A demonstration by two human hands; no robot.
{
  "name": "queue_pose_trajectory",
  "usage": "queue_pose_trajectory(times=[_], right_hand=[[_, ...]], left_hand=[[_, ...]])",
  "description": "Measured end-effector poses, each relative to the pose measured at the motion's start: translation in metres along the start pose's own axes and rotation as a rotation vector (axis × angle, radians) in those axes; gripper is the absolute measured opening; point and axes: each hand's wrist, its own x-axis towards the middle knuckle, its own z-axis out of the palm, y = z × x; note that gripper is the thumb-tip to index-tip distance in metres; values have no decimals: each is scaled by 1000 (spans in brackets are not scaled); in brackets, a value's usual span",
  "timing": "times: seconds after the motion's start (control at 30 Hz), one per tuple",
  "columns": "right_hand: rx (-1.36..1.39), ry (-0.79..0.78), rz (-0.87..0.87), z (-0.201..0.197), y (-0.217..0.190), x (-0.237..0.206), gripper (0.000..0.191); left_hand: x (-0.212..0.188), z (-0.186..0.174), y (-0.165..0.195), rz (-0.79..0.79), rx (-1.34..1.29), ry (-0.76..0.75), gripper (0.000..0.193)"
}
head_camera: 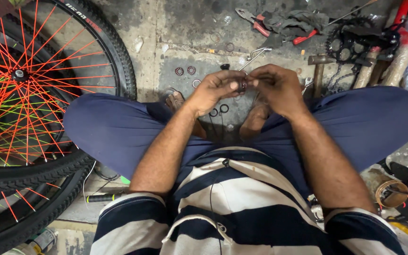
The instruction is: The person sits on the workshop floor and packs ball bearings into bicycle wheel hub cones, pressing grease around the bearings by hand and arranging the bearing rings and washers on the floor. They then reach for a bicycle frame and handle a fork assembly.
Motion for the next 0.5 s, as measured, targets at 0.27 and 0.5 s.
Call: queue_pose_trajectory(times=[0.27,0.5], right_hand=[[-134,0,44,3,-6,-3,20],[-140,1,32,5,-6,0,18]], left_hand=[[2,4,3,-17,98,60,44],[2,1,1,-57,69,22,48]])
